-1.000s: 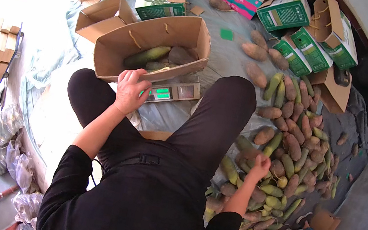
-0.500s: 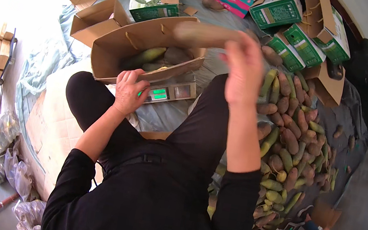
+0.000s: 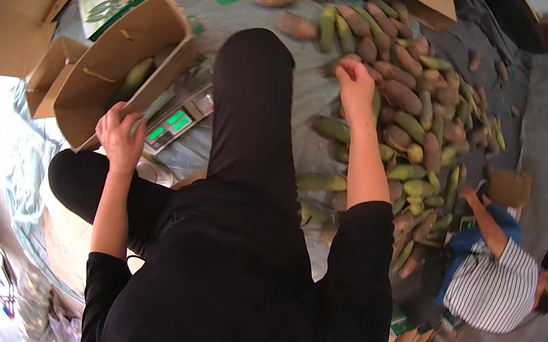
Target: Weighing and packing sweet potatoes into cardboard boxes.
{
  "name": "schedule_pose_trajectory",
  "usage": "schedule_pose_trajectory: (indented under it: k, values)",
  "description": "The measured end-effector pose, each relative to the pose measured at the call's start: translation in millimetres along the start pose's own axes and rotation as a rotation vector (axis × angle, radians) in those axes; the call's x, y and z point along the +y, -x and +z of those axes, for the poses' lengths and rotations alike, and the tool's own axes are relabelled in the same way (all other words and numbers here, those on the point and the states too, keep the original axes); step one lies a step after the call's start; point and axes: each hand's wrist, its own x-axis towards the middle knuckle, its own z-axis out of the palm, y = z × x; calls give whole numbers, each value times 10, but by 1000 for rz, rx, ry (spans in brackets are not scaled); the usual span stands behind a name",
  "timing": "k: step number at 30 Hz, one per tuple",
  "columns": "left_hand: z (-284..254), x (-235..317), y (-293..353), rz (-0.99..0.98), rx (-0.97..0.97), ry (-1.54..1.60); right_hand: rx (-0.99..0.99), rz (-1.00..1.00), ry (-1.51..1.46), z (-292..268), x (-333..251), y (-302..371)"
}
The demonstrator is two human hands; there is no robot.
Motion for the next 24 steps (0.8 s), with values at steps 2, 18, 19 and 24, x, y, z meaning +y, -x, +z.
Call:
schedule_pose_trajectory:
  k: [2, 18, 19, 24]
  values:
    - [30, 10, 5, 18, -2, -22, 76, 66, 105, -369, 791, 138]
    - [-19, -99, 127, 50, -52, -238, -759, 584, 733, -111, 2759, 2398]
    - [95, -3, 94, 64, -67, -199, -810, 409, 929, -323, 2988, 2478]
    - [177, 45, 80, 77, -83, -191, -526, 519, 1070, -664, 2807, 2089]
